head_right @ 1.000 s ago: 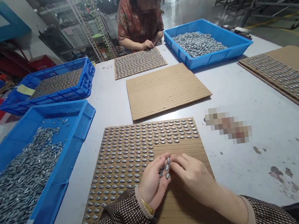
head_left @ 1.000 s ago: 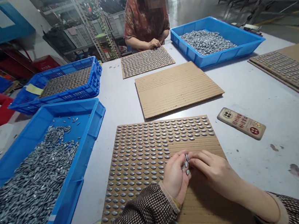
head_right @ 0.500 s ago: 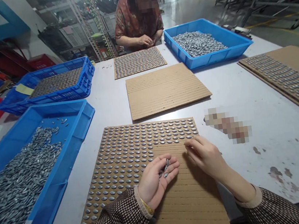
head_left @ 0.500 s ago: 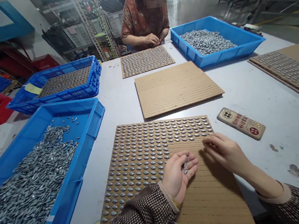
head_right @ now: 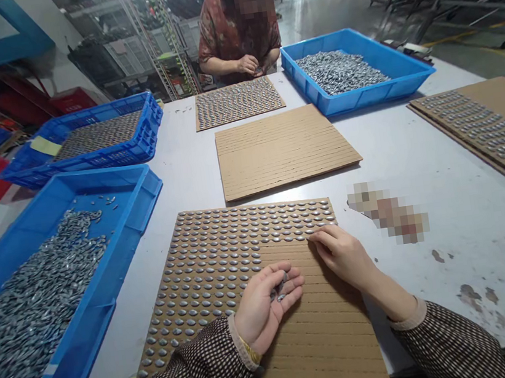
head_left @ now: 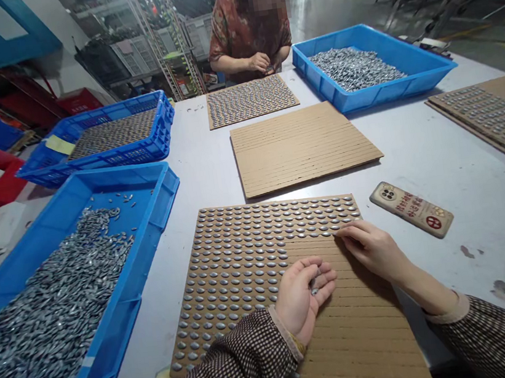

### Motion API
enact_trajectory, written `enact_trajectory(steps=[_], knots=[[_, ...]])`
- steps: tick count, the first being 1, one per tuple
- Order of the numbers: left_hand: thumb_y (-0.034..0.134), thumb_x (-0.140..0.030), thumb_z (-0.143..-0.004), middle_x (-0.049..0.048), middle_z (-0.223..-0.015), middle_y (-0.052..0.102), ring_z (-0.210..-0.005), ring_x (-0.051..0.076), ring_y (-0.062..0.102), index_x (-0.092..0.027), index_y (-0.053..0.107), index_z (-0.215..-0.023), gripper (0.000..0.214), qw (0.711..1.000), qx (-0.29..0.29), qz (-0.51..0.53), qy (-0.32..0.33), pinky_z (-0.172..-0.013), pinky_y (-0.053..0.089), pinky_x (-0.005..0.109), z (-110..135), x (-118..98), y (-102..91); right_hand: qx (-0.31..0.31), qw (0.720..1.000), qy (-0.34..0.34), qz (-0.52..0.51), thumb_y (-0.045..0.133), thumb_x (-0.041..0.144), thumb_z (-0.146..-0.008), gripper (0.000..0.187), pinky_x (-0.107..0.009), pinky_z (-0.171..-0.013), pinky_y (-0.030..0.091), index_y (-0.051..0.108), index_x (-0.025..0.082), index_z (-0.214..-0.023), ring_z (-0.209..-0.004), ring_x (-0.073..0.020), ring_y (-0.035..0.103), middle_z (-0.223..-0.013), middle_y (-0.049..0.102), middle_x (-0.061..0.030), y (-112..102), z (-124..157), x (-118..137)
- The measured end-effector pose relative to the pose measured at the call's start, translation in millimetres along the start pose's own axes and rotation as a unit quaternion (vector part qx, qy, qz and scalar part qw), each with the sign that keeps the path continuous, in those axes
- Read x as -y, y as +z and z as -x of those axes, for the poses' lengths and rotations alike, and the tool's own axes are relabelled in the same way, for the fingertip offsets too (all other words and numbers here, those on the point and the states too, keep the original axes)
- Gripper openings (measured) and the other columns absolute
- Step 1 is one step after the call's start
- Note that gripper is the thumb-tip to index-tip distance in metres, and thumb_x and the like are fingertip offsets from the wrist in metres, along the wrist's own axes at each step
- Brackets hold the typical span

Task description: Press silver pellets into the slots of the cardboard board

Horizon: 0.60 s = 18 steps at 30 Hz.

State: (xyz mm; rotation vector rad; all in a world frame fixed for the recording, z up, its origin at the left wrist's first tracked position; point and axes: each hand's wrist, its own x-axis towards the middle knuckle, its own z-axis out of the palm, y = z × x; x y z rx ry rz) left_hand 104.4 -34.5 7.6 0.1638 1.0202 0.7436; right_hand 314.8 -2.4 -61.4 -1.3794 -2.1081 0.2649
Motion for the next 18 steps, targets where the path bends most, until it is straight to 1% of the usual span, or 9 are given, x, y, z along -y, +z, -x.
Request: enact_trajectory(steps=[5, 9, 14, 18], knots=[[0.055, -0.012, -0.079, 0.0117, -0.096, 0.066, -0.085, 0.017, 0.066, -0.014, 0.056, -0.093, 0.014, 1.000, 0.005, 0.001, 0.002, -0.087, 0.047, 0.033, -1.9, 2.2, -1.2, -0.009, 0.997, -0.012, 0.073, 0.042, 0.012, -0.090, 0.023, -0.029, -0.073, 0.052, 0.064, 0.019, -0.094, -0.086, -0.0178, 0.062, -0.094, 0.065, -0.0084, 2.6, 1.7, -2.1], [0.056, -0.012, -0.078, 0.0109, -0.094, 0.066, -0.084, 0.017, 0.066, -0.015, 0.057, -0.091, 0.013, 1.000, 0.003, 0.001, 0.003, -0.088, 0.047, 0.033, -1.7, 2.6, -0.8, -0.005, 0.994, -0.028, 0.107, 0.042, 0.010, -0.089, 0.027, -0.029, -0.074, 0.050, 0.067, 0.019, -0.094, -0.087, -0.0182, 0.061, -0.097, 0.066, -0.0086, 3.6, 1.8, -0.1], [0.055, -0.011, -0.079, 0.0110, -0.095, 0.066, -0.084, 0.016, 0.066, -0.014, 0.055, -0.092, 0.013, 1.000, 0.002, 0.002, 0.003, -0.087, 0.047, 0.032, 0.0, 1.5, 0.3, 0.024, 0.985, -0.066, 0.157, 0.042, 0.008, -0.089, 0.027, -0.029, -0.073, 0.049, 0.067, 0.017, -0.092, -0.088, -0.0189, 0.060, -0.097, 0.066, -0.0095, -1.5, 1.3, 3.9], [0.056, -0.012, -0.079, 0.0107, -0.095, 0.065, -0.085, 0.016, 0.066, -0.014, 0.056, -0.092, 0.013, 1.000, 0.004, 0.001, 0.000, -0.087, 0.047, 0.032, 0.6, 2.2, 0.9, 0.018, 0.984, -0.063, 0.163, 0.041, 0.009, -0.090, 0.027, -0.029, -0.071, 0.048, 0.067, 0.018, -0.093, -0.086, -0.0182, 0.060, -0.098, 0.067, -0.0093, -3.1, 1.8, 6.6]])
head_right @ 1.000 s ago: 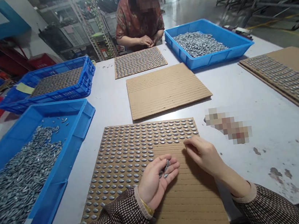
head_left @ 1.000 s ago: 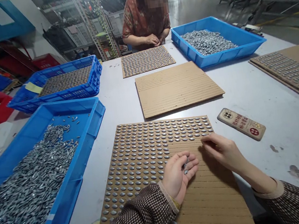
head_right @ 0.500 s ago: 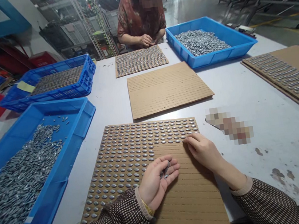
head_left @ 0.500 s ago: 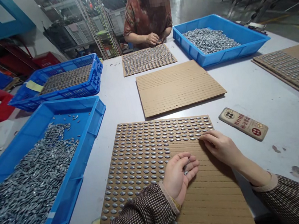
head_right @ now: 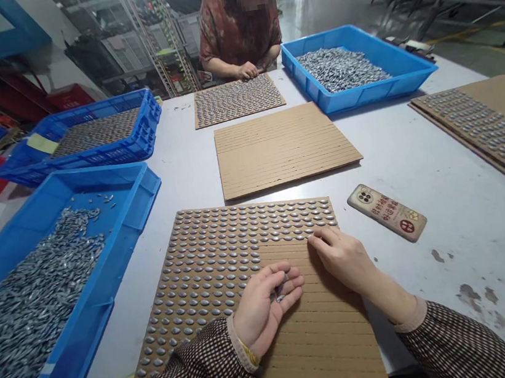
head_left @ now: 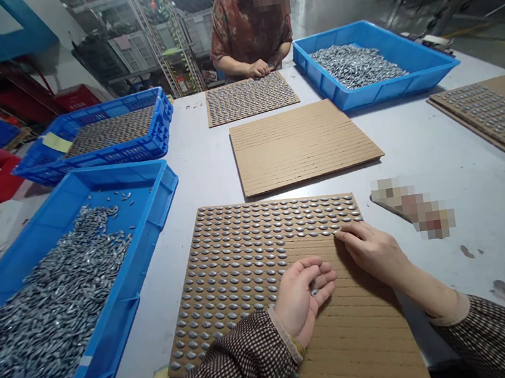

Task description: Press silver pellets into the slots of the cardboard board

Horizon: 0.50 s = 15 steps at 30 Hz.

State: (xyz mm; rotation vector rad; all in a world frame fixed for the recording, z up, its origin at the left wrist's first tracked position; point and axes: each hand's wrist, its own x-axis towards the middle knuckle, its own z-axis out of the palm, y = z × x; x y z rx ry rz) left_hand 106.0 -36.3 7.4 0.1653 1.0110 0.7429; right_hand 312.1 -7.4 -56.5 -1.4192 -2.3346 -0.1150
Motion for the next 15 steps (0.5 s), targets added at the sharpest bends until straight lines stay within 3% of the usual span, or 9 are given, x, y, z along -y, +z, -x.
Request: enact_trajectory(steps=[6, 15], knots=[[0.056, -0.012, -0.079, 0.0108, -0.095, 0.066, -0.084, 0.016, 0.066, -0.015, 0.056, -0.091, 0.012, 1.000, -0.003, 0.001, -0.005, -0.089, 0.047, 0.034, 0.1, 2.0, -0.6, -0.011, 0.999, 0.038, -0.014, 0.044, 0.011, -0.090, 0.026, -0.027, -0.068, 0.046, 0.068, 0.019, -0.094, -0.085, -0.0181, 0.060, -0.094, 0.067, -0.0081, 4.5, 0.1, 1.8], [0.056, -0.015, -0.081, 0.0134, -0.098, 0.067, -0.086, 0.018, 0.066, -0.013, 0.058, -0.095, 0.014, 1.000, -0.003, 0.008, -0.009, -0.089, 0.048, 0.034, 1.3, -0.3, 1.7, 0.008, 1.000, 0.028, 0.004, 0.044, 0.009, -0.090, 0.025, -0.026, -0.067, 0.045, 0.067, 0.019, -0.092, -0.081, -0.0170, 0.059, -0.091, 0.066, -0.0072, 3.1, -2.9, 0.6]])
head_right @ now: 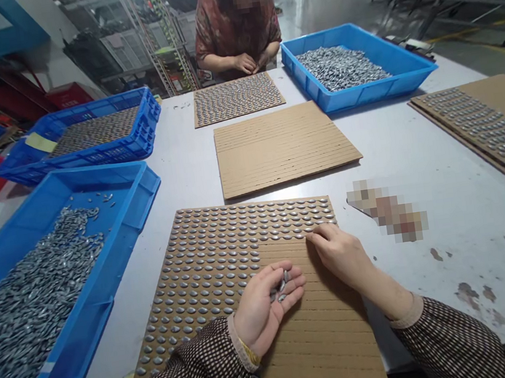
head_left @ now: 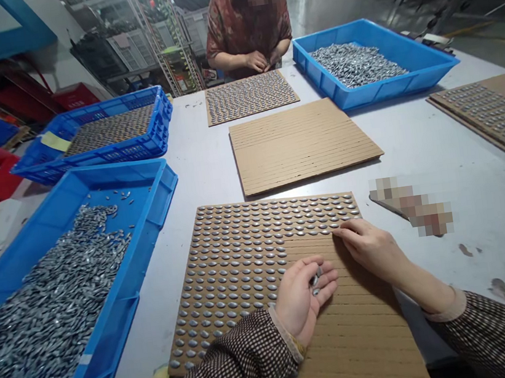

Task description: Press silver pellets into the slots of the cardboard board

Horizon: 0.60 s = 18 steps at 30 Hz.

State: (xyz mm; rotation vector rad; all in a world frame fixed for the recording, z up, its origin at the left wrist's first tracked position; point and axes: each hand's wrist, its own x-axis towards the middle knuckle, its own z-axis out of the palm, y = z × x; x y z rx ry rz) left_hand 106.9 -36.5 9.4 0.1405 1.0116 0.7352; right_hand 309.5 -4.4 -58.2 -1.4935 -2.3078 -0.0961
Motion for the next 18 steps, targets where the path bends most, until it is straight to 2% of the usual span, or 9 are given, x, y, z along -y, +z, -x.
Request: enact_trajectory(steps=[5, 8, 11, 13, 18], knots=[[0.054, -0.016, -0.083, 0.0149, -0.102, 0.067, -0.085, 0.017, 0.066, -0.012, 0.059, -0.098, 0.016, 1.000, 0.000, -0.002, -0.005, -0.085, 0.049, 0.032, 0, -1, 4.4, 0.002, 0.997, 0.023, -0.075, 0.043, 0.012, -0.092, 0.024, -0.028, -0.072, 0.048, 0.066, 0.019, -0.093, -0.084, -0.0176, 0.060, -0.094, 0.065, -0.0079, 0, -1, -6], [0.055, -0.018, -0.084, 0.0149, -0.102, 0.066, -0.084, 0.016, 0.066, -0.011, 0.059, -0.100, 0.018, 1.000, -0.001, -0.003, -0.005, -0.083, 0.049, 0.031, 0, -2, 5.7, -0.015, 0.992, 0.036, -0.124, 0.047, 0.018, -0.092, 0.019, -0.030, -0.076, 0.051, 0.064, 0.019, -0.100, -0.087, -0.0182, 0.062, -0.098, 0.064, -0.0083, -8, 0, -3], [0.056, -0.020, -0.085, 0.0148, -0.101, 0.066, -0.084, 0.016, 0.065, -0.011, 0.060, -0.101, 0.019, 1.000, 0.010, 0.002, 0.002, -0.083, 0.049, 0.031, -1, -2, 7.0, -0.028, 0.976, 0.052, -0.207, 0.051, 0.023, -0.092, 0.020, -0.033, -0.079, 0.052, 0.062, 0.020, -0.107, -0.092, -0.0196, 0.061, -0.103, 0.063, -0.0090, -23, 3, 12], [0.057, -0.023, -0.084, 0.0129, -0.100, 0.065, -0.081, 0.014, 0.063, -0.011, 0.061, -0.100, 0.020, 1.000, 0.026, 0.006, 0.016, -0.079, 0.049, 0.029, -3, -1, 8.2, -0.015, 0.968, 0.046, -0.246, 0.052, 0.024, -0.091, 0.020, -0.034, -0.079, 0.053, 0.063, 0.022, -0.108, -0.095, -0.0207, 0.060, -0.103, 0.062, -0.0092, -32, 6, 28], [0.063, -0.029, -0.080, 0.0067, -0.091, 0.062, -0.079, 0.012, 0.056, -0.012, 0.065, -0.092, 0.021, 0.997, 0.057, 0.002, 0.042, -0.072, 0.046, 0.024, -6, 6, 11.1, 0.017, 0.963, 0.049, -0.265, 0.052, 0.022, -0.091, 0.020, -0.037, -0.076, 0.052, 0.064, 0.023, -0.107, -0.093, -0.0218, 0.057, -0.100, 0.061, -0.0089, -39, 14, 61]])
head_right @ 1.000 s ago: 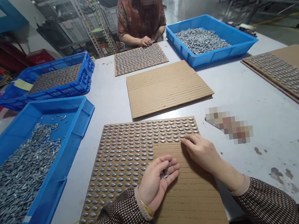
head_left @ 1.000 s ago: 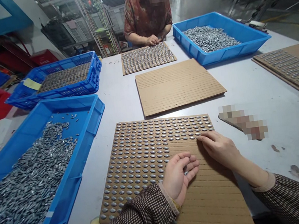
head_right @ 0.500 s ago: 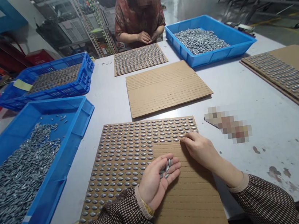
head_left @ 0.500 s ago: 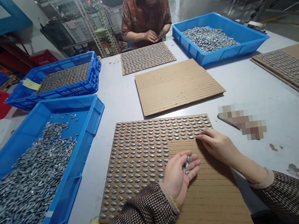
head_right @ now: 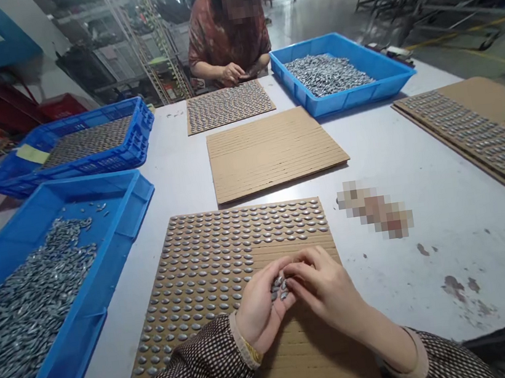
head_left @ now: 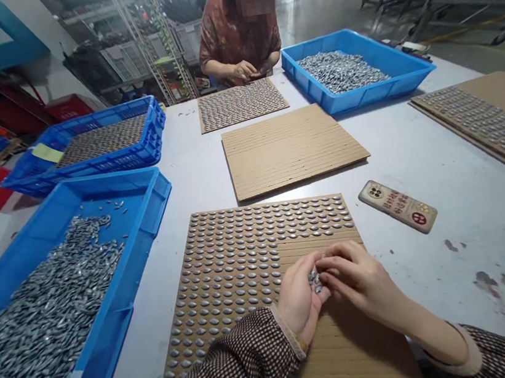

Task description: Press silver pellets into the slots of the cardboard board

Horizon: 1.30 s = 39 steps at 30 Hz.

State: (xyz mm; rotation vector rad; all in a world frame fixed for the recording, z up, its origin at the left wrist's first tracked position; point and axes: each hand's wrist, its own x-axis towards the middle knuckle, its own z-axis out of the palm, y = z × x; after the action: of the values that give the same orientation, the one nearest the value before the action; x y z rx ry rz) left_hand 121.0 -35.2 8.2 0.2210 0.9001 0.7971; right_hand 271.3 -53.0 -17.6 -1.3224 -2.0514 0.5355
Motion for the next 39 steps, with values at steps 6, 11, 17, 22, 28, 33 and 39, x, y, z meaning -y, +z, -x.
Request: enact_trajectory(steps=[6, 11, 17, 22, 28, 33, 39], knots=[[0.064, -0.028, -0.080, 0.0081, -0.090, 0.065, -0.080, 0.013, 0.059, -0.012, 0.063, -0.094, 0.021, 0.999, -0.025, -0.001, -0.023, -0.074, 0.047, 0.025, 1, 0, 0.1, -0.010, 0.995, 0.038, -0.096, 0.050, 0.022, -0.092, 0.014, -0.032, -0.071, 0.051, 0.062, 0.022, -0.099, -0.084, -0.0189, 0.059, -0.092, 0.064, -0.0070, -5, 10, -1], [0.066, -0.016, -0.077, 0.0130, -0.096, 0.067, -0.081, 0.014, 0.065, -0.010, 0.060, -0.094, 0.019, 0.999, -0.016, -0.032, -0.037, -0.082, 0.050, 0.029, 2, -3, -0.3, -0.088, 0.963, 0.181, -0.178, 0.060, 0.033, -0.087, 0.015, -0.027, -0.065, 0.052, 0.062, 0.020, -0.092, -0.075, -0.0162, 0.061, -0.085, 0.066, -0.0044, -13, 15, -16], [0.076, -0.020, -0.067, 0.0027, -0.068, 0.062, -0.060, 0.010, 0.059, -0.011, 0.057, -0.084, 0.026, 0.995, 0.017, -0.095, -0.008, -0.059, 0.049, 0.021, -7, 10, -6.3, -0.025, 0.977, 0.093, -0.189, 0.053, 0.026, -0.091, 0.012, -0.028, -0.071, 0.052, 0.065, 0.021, -0.093, -0.082, -0.0169, 0.063, -0.087, 0.066, -0.0054, -11, 16, -10], [0.073, -0.018, -0.070, 0.0043, -0.071, 0.063, -0.060, 0.010, 0.060, -0.012, 0.056, -0.083, 0.022, 0.995, 0.015, -0.092, -0.023, -0.056, 0.048, 0.019, -10, 3, -2.7, 0.005, 0.990, 0.050, -0.128, 0.052, 0.023, -0.091, 0.015, -0.029, -0.070, 0.052, 0.066, 0.023, -0.097, -0.082, -0.0172, 0.064, -0.089, 0.067, -0.0051, -21, 16, -19], [0.050, -0.021, -0.087, 0.0130, -0.092, 0.066, -0.078, 0.018, 0.068, -0.010, 0.058, -0.095, 0.015, 0.999, -0.019, 0.002, 0.037, -0.070, 0.054, 0.027, -3, -30, 2.4, -0.088, 0.990, 0.106, -0.007, 0.051, 0.033, -0.091, 0.018, -0.033, -0.069, 0.051, 0.065, 0.021, -0.093, -0.079, -0.0199, 0.063, -0.089, 0.069, -0.0071, -22, 1, -67], [0.047, -0.012, -0.084, 0.0150, -0.092, 0.067, -0.074, 0.017, 0.068, -0.008, 0.054, -0.102, 0.020, 0.998, -0.048, -0.001, -0.041, -0.071, 0.055, 0.029, 3, -19, -7.7, -0.066, 0.995, 0.069, 0.038, 0.048, 0.031, -0.093, 0.019, -0.035, -0.072, 0.050, 0.064, 0.022, -0.092, -0.082, -0.0202, 0.062, -0.088, 0.067, -0.0062, -11, -9, -85], [0.049, -0.016, -0.087, 0.0155, -0.095, 0.068, -0.077, 0.018, 0.069, -0.014, 0.048, -0.094, 0.007, 0.999, -0.037, -0.018, -0.035, -0.074, 0.054, 0.030, 9, -9, -6.7, -0.076, 0.993, 0.058, 0.063, 0.048, 0.031, -0.093, 0.019, -0.032, -0.074, 0.051, 0.064, 0.022, -0.092, -0.083, -0.0190, 0.062, -0.089, 0.065, -0.0057, -10, -11, -88]])
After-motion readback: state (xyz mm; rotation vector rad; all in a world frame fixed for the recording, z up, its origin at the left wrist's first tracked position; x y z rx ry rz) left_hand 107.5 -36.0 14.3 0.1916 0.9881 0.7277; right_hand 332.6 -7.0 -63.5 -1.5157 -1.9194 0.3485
